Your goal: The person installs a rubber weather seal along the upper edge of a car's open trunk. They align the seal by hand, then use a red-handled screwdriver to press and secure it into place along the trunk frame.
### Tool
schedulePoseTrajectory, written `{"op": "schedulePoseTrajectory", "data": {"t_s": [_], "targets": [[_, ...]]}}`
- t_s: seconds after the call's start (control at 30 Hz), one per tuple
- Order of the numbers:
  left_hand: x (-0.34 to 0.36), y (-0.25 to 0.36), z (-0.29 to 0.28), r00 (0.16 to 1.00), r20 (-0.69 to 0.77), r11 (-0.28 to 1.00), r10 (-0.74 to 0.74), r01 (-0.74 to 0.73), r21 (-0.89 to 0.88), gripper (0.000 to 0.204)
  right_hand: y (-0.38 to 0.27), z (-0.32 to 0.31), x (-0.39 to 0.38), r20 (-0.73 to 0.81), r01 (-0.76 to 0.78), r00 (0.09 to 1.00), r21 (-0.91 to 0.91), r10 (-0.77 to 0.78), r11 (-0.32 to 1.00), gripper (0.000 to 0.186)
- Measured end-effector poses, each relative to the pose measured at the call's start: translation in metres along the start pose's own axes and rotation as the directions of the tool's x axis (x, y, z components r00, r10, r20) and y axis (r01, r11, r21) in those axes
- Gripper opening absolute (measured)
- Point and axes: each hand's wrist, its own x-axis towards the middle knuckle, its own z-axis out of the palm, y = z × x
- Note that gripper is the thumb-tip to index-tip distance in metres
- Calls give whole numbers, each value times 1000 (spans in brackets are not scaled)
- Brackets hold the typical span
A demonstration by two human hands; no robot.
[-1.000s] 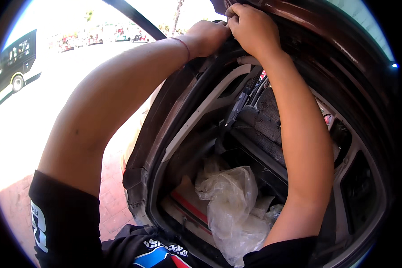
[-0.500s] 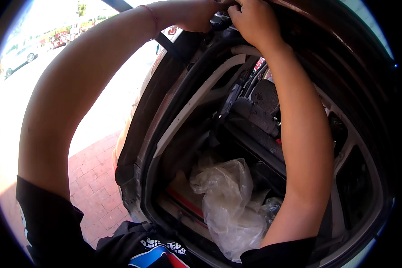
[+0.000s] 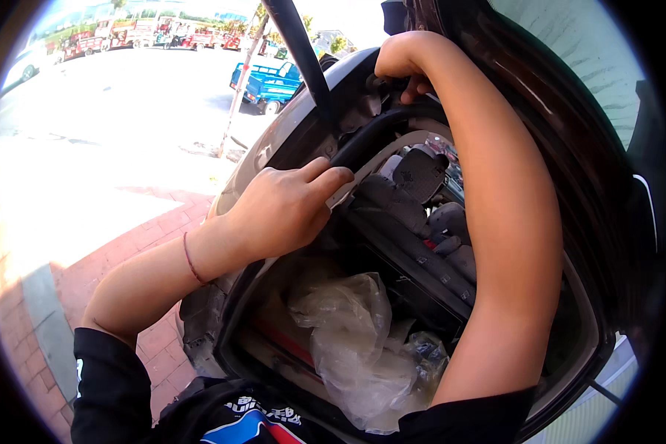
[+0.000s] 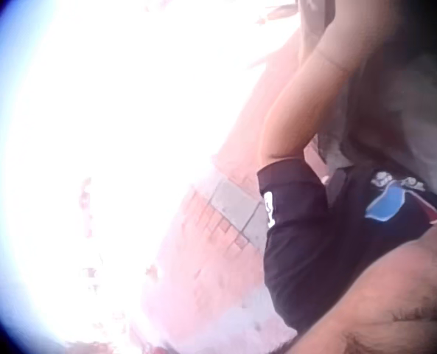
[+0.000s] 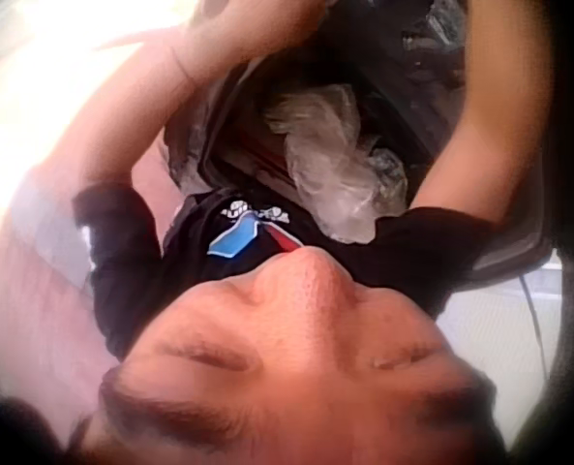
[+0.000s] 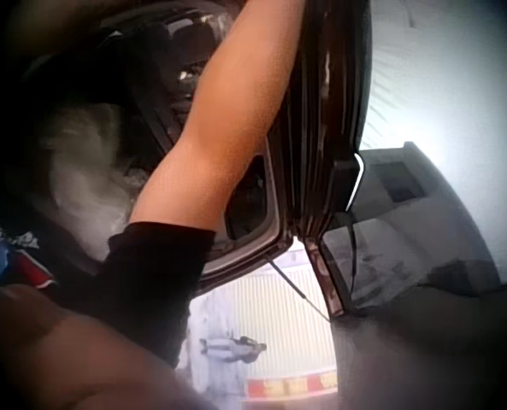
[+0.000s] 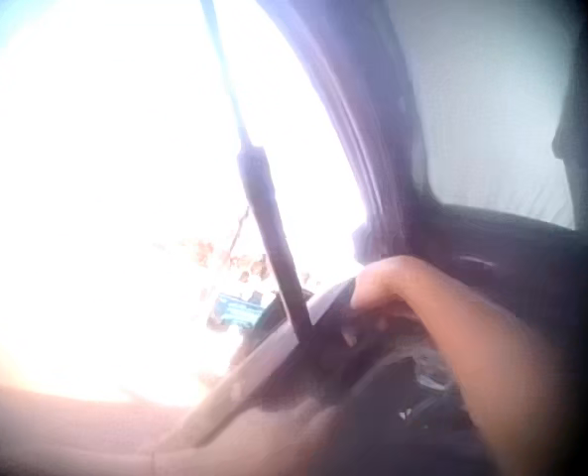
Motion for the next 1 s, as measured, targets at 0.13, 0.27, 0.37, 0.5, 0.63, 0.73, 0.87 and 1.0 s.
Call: {"op": "schedulePoseTrajectory", "data": {"t_s": [0.13,0.27,0.37,0.5,0.63,0.73,0.87,1.0], "targets": [[31,-26,18,973,-139,910,-182,113,-399,35,-28,-5,-13,235,11,971,-231,45,973,24],[22,-28,31,981,-48,843,-190,138,-519,34,-20,19,3,36,-124,990,-289,140,949,23],[0,-34,41,996,-1,856,-85,72,-512,34,-21,35,5,-228,-227,960,-302,161,926,26],[-14,-45,43,999,24,873,36,-20,-487,30,-23,54,-2,-452,-167,883,-556,-128,815,23],[-25,-40,40,991,15,875,135,-112,-471,25,13,74,1,-586,-217,775,-598,-236,772,22],[-38,-50,34,984,-3,871,181,-162,-464,23,0,77,-4,-611,-252,776,-529,-157,811,22],[-46,-60,20,979,-51,855,198,-198,-479,24,6,61,-7,-596,-188,803,-246,5,951,50],[-52,-63,18,976,-6,861,217,-194,-470,24,-1,49,-19,-274,7,939,623,209,783,54]]}}
